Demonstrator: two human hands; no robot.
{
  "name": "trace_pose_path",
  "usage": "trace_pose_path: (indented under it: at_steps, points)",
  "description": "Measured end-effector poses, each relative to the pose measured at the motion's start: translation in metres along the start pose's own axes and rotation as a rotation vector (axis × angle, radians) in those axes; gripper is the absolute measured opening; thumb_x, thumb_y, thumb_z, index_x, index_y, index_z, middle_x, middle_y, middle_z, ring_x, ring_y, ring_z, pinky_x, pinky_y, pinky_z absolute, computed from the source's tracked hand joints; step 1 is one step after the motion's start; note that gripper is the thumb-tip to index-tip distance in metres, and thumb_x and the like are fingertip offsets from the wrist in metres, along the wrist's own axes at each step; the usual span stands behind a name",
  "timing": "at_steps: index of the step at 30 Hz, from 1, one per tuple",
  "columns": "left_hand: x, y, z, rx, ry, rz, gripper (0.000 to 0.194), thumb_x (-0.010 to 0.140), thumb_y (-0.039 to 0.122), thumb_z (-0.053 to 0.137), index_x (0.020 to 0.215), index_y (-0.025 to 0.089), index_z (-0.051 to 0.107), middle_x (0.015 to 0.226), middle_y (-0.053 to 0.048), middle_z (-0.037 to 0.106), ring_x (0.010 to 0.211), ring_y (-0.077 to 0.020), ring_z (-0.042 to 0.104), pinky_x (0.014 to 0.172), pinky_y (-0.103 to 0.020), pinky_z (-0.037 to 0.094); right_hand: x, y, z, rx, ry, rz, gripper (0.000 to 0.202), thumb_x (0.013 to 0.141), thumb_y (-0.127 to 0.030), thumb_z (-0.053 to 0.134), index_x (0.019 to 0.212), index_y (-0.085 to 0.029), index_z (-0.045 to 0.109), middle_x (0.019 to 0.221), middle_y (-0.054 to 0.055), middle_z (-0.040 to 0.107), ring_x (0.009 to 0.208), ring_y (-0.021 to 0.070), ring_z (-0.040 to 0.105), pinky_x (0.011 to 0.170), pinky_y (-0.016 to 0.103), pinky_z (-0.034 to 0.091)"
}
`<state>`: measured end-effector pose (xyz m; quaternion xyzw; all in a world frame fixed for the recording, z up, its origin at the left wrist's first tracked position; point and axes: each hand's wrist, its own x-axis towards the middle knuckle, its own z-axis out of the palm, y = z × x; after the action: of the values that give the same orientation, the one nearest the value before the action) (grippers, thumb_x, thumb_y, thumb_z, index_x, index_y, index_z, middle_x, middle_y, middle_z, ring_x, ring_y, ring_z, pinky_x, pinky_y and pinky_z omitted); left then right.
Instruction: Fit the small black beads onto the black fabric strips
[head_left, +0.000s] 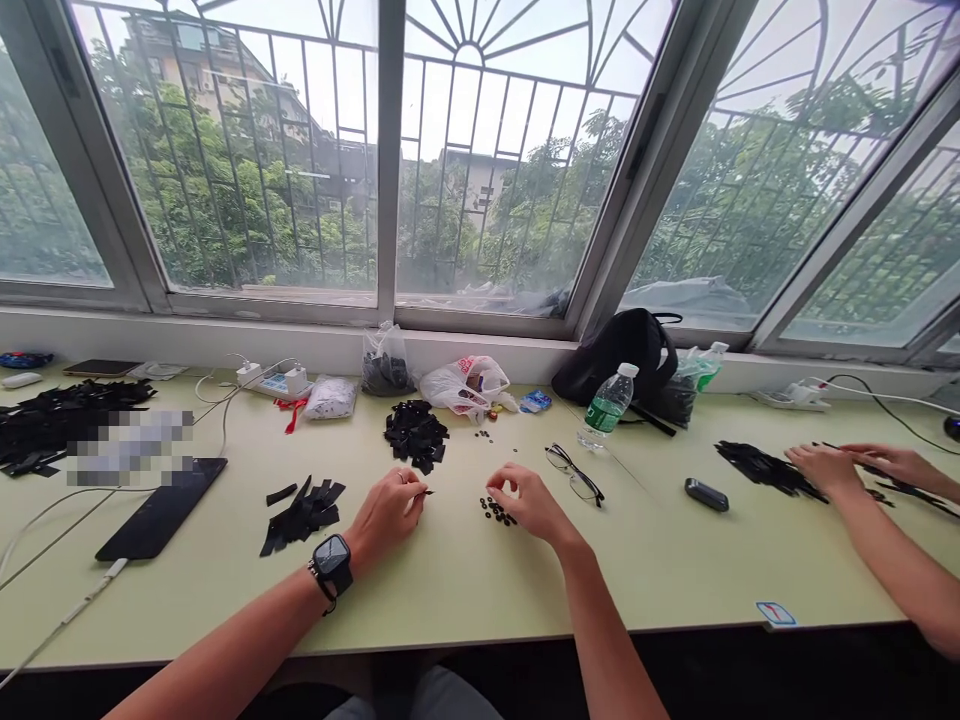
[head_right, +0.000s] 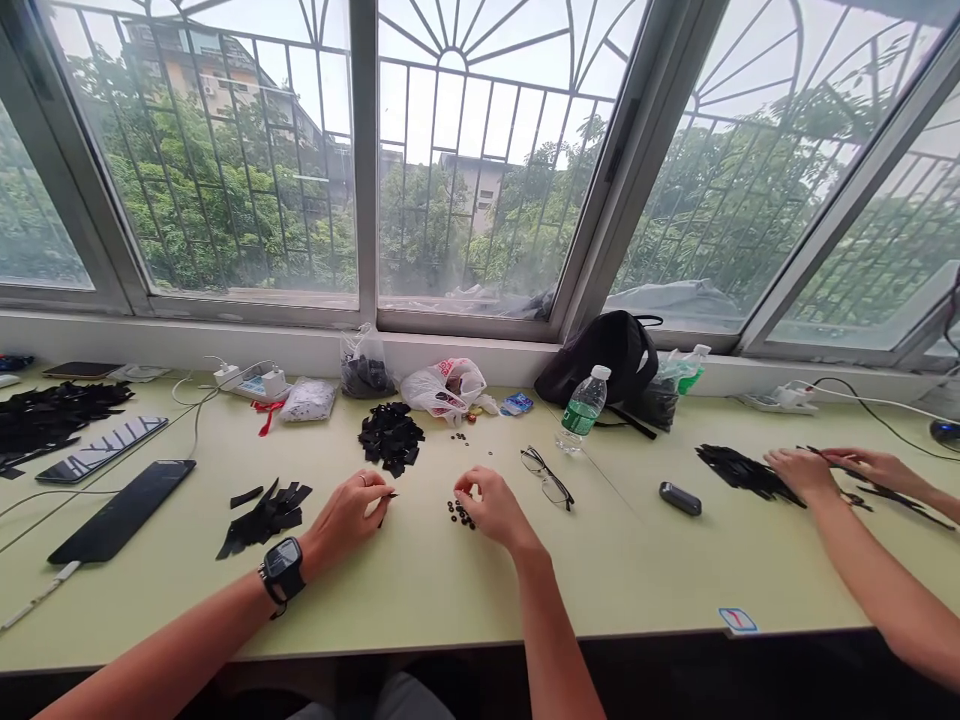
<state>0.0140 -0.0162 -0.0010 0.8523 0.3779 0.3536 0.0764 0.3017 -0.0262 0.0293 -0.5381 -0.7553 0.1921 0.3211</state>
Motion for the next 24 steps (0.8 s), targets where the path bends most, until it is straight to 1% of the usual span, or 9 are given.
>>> trace_pose_path:
  at_steps: [2, 7, 10, 12, 15, 17, 19, 21, 24]
  points:
    - [0.000, 0.001, 0.001, -0.027, 0.022, 0.019, 0.023, 0.091, 0.012, 0.055, 0.102, 0.021, 0.073, 0.091, -0.007, 0.068, 0.087, -0.0220, 0.063, 0.075, -0.034, 0.050, -0.011, -0.001, -0.003, -0.017, -0.048, 0.010, 0.015, 0.086, -0.027, 0.060, 0.082, -0.022, 0.073, 0.089, 0.004, 0.070, 0.080, 0.0197, 0.062, 0.077, 0.033, 0.045]
    - [0.001, 0.008, -0.003, -0.080, 0.030, 0.019, 0.036, 0.092, 0.011, 0.054, 0.124, 0.023, 0.063, 0.097, -0.007, 0.069, 0.089, -0.0219, 0.064, 0.080, -0.035, 0.051, -0.023, -0.011, 0.000, -0.043, -0.089, 0.027, 0.012, 0.085, -0.026, 0.061, 0.082, -0.022, 0.072, 0.091, 0.005, 0.069, 0.086, 0.0207, 0.062, 0.076, 0.031, 0.044]
    - [0.001, 0.011, -0.005, -0.116, 0.023, 0.012, 0.030, 0.093, 0.012, 0.053, 0.118, 0.025, 0.063, 0.100, -0.006, 0.068, 0.090, -0.0212, 0.063, 0.082, -0.034, 0.050, -0.024, -0.017, 0.004, -0.051, -0.093, 0.027, 0.012, 0.086, -0.025, 0.060, 0.082, -0.022, 0.071, 0.092, 0.005, 0.068, 0.088, 0.0211, 0.062, 0.076, 0.031, 0.044]
    - [0.001, 0.012, -0.007, -0.138, 0.033, -0.004, 0.028, 0.094, 0.014, 0.053, 0.118, 0.025, 0.061, 0.096, -0.005, 0.067, 0.085, -0.0197, 0.062, 0.078, -0.032, 0.050, -0.025, -0.019, 0.006, -0.055, -0.096, 0.033, 0.014, 0.087, -0.024, 0.058, 0.081, -0.022, 0.070, 0.093, 0.004, 0.067, 0.086, 0.0204, 0.061, 0.075, 0.031, 0.044]
    - [0.001, 0.012, -0.008, -0.166, 0.057, -0.049, 0.032, 0.095, 0.015, 0.052, 0.124, 0.026, 0.057, 0.089, -0.002, 0.065, 0.074, -0.0172, 0.058, 0.070, -0.029, 0.048, -0.025, -0.020, 0.008, -0.078, -0.090, 0.044, 0.012, 0.088, -0.024, 0.058, 0.082, -0.022, 0.068, 0.092, 0.004, 0.066, 0.086, 0.0204, 0.061, 0.074, 0.031, 0.044]
    - [0.001, 0.013, -0.009, -0.183, 0.060, -0.067, 0.028, 0.095, 0.016, 0.052, 0.120, 0.025, 0.059, 0.088, -0.002, 0.064, 0.072, -0.0163, 0.056, 0.067, -0.027, 0.046, -0.024, -0.020, 0.009, -0.100, -0.095, 0.044, 0.010, 0.088, -0.024, 0.059, 0.082, -0.021, 0.066, 0.091, 0.004, 0.066, 0.089, 0.0211, 0.060, 0.076, 0.031, 0.044]
    - [0.002, 0.013, -0.010, -0.205, 0.048, -0.073, 0.020, 0.095, 0.016, 0.050, 0.109, 0.024, 0.062, 0.088, -0.002, 0.064, 0.073, -0.0158, 0.056, 0.066, -0.026, 0.045, -0.024, -0.019, 0.010, -0.118, -0.117, 0.038, 0.008, 0.089, -0.024, 0.059, 0.083, -0.022, 0.064, 0.091, 0.004, 0.066, 0.092, 0.0217, 0.059, 0.077, 0.031, 0.045]
    - [0.003, 0.012, -0.010, -0.237, 0.041, -0.079, 0.018, 0.096, 0.018, 0.050, 0.102, 0.023, 0.065, 0.090, -0.003, 0.066, 0.073, -0.0154, 0.057, 0.064, -0.026, 0.046, -0.024, -0.020, 0.011, -0.134, -0.145, 0.026, 0.008, 0.089, -0.024, 0.058, 0.084, -0.022, 0.063, 0.090, 0.004, 0.066, 0.094, 0.0221, 0.058, 0.079, 0.032, 0.044]
    - [0.005, 0.007, -0.008, -0.280, 0.069, -0.108, 0.016, 0.095, 0.021, 0.053, 0.099, 0.021, 0.069, 0.088, -0.004, 0.067, 0.071, -0.0151, 0.058, 0.066, -0.027, 0.049, -0.025, -0.024, 0.015, -0.160, -0.165, 0.008, 0.008, 0.091, -0.025, 0.056, 0.084, -0.022, 0.060, 0.090, 0.005, 0.065, 0.092, 0.0224, 0.057, 0.080, 0.033, 0.044]
